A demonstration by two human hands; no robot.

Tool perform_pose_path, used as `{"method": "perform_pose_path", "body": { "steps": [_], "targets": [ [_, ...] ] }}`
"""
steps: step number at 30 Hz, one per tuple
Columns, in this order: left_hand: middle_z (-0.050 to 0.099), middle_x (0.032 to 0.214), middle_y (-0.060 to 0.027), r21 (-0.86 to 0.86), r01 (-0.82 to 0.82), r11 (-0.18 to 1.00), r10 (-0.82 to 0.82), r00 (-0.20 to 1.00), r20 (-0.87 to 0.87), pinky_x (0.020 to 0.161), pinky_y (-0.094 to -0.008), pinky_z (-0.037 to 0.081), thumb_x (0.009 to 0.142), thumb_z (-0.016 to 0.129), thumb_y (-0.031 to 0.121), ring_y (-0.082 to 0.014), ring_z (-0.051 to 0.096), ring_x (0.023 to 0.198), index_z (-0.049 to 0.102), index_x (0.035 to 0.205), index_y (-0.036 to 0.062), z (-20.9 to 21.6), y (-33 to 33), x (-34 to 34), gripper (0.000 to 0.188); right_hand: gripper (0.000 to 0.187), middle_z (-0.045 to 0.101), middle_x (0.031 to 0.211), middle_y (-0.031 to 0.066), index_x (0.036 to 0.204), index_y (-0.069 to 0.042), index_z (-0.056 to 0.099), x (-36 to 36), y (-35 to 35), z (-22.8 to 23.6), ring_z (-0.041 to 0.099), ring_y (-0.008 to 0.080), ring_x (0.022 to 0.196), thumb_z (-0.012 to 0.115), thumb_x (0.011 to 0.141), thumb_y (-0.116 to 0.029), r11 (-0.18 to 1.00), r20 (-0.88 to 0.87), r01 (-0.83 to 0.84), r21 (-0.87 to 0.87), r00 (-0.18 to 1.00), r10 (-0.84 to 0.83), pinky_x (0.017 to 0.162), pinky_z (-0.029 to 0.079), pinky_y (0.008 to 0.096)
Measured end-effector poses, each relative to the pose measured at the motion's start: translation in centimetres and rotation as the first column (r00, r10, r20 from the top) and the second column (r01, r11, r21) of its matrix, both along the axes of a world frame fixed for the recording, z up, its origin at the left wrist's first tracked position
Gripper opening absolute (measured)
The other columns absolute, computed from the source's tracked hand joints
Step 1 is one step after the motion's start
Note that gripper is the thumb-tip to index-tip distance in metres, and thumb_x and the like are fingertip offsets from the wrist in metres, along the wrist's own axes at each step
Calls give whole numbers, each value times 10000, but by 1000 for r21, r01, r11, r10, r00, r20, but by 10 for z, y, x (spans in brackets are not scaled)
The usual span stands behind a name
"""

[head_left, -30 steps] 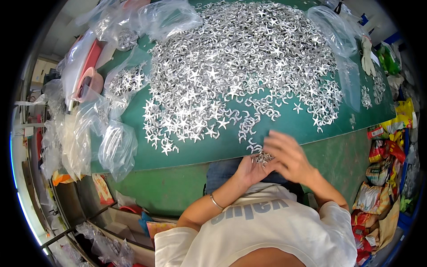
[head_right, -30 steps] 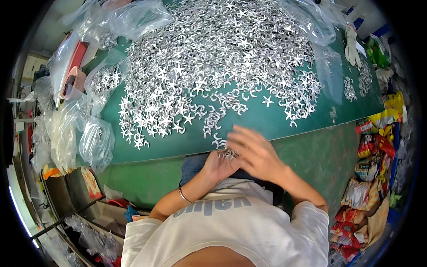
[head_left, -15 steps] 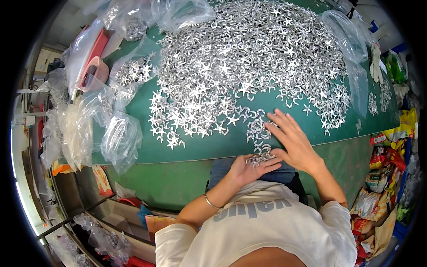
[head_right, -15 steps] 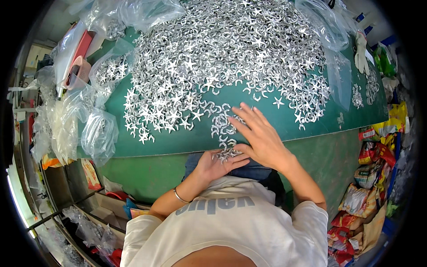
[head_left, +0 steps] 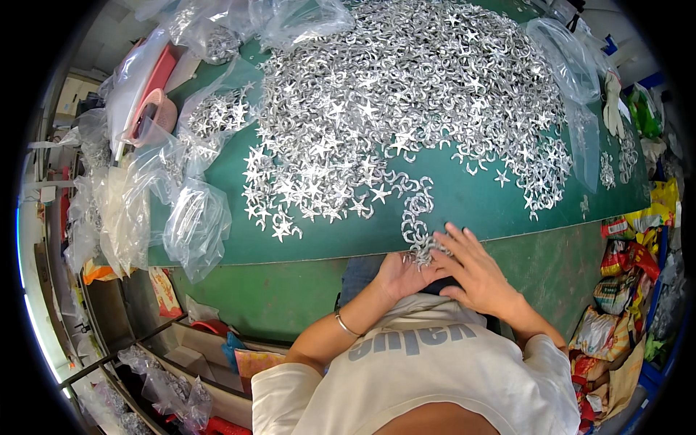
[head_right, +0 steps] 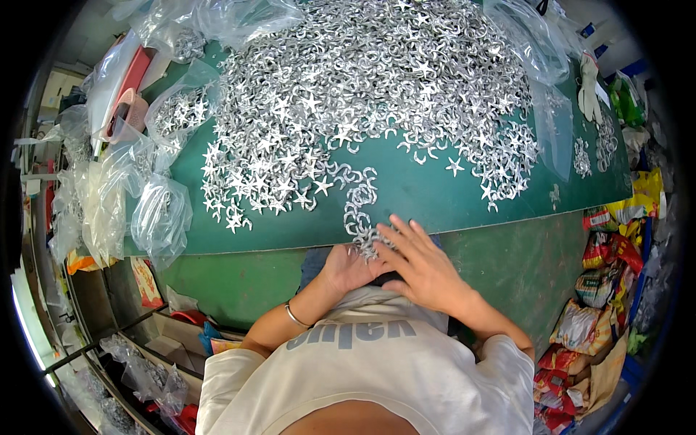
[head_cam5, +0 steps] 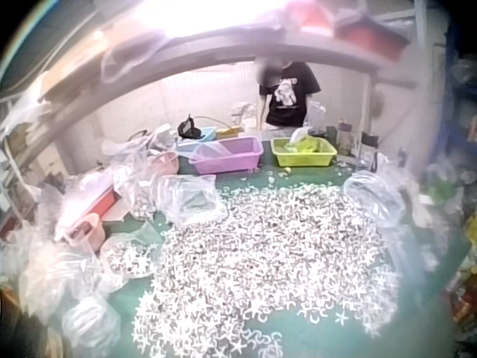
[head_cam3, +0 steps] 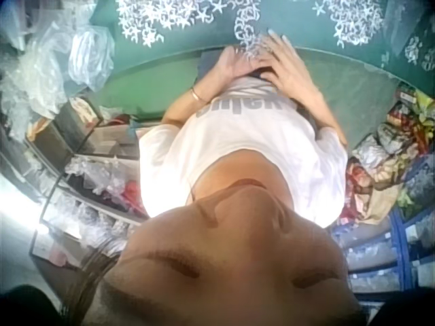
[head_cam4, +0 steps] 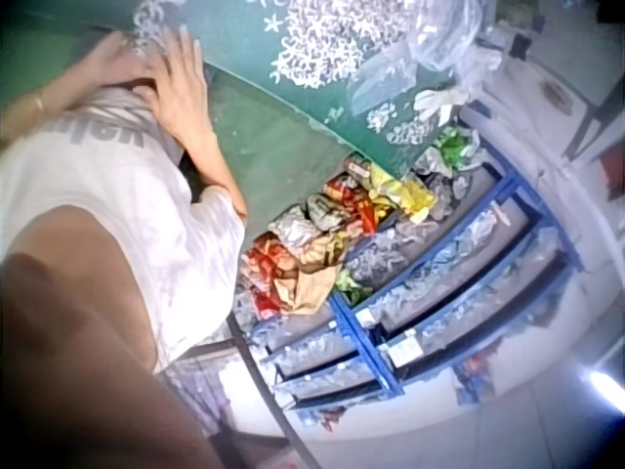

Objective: The person sorts and collects small star-shaped metal pieces by hand from a large pile on a green workbench, moving them into a smaller grouped pile or towards the edge of the table.

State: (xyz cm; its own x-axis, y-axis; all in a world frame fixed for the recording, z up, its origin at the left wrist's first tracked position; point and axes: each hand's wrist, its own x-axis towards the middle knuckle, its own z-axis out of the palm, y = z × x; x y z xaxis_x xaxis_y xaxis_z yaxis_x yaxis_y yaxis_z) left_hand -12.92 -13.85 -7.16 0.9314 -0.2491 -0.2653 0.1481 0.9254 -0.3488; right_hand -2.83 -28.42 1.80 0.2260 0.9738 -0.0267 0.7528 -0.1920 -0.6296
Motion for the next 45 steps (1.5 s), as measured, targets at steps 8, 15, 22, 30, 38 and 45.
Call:
{"method": "perform_pose_path", "body": {
  "steps": [8, 15, 22, 30, 38, 45],
  "targets": [
    [527, 1250, -160, 70, -11, 997, 10, 1000, 17, 938, -465, 469, 984, 339, 378, -311, 549, 1115, 452, 1280, 53, -9, 3, -9, 453, 589, 400, 1393, 143, 1221, -7, 527, 6, 27, -8, 314, 335, 1340, 702, 702, -224, 974, 89, -121, 191, 990, 105, 1078, 283, 484],
    [491, 1300, -167, -77, 46, 996, -44, 999, 29, 990, -519, 411, 984, 323, 402, -326, 505, 1178, 434, 1306, 78, -41, 5, -22, 470, 613, 415, 1381, 142, 1230, 13, 514, -2, 32, -17, 316, 325, 1338, 701, 699, -229, 977, 87, -190, 96, 979, 182, 1085, 273, 464],
    [514, 1263, -197, 236, 103, 966, -75, 990, -123, 994, -495, 431, 986, 338, 367, -322, 518, 1169, 429, 1285, 10, -10, 5, -10, 474, 633, 428, 1374, 121, 1241, -16, 510, 5, 26, -13, 354, 330, 1315, 733, 688, -231, 967, 61, -123, 223, 992, 112, 1050, 314, 514],
    [543, 1236, -169, 188, 157, 969, -119, 973, -199, 1002, -532, 418, 987, 361, 340, -321, 538, 1147, 464, 1272, 62, 11, 9, -2, 411, 659, 373, 1422, 127, 1300, -28, 452, 39, 85, -15, 305, 345, 1343, 712, 723, -210, 992, 116, -31, 121, 993, 17, 1082, 270, 504],
    [559, 1213, -162, 85, 28, 996, -22, 997, -73, 919, -500, 481, 982, 368, 365, -298, 571, 1094, 484, 1254, 79, -10, 4, -8, 411, 641, 366, 1421, 133, 1272, -3, 473, 11, 31, -1, 297, 330, 1347, 707, 735, -263, 996, 87, -84, -16, 993, 85, 1092, 260, 496],
    [547, 1236, -159, 133, 50, 990, -51, 999, 7, 952, -510, 461, 978, 364, 387, -298, 553, 1127, 477, 1256, 63, -15, 4, -10, 441, 596, 433, 1367, 142, 1231, -16, 507, 6, 21, -8, 324, 341, 1335, 710, 715, -235, 973, 10, -171, 155, 985, 172, 1083, 268, 507]
  ]
}}
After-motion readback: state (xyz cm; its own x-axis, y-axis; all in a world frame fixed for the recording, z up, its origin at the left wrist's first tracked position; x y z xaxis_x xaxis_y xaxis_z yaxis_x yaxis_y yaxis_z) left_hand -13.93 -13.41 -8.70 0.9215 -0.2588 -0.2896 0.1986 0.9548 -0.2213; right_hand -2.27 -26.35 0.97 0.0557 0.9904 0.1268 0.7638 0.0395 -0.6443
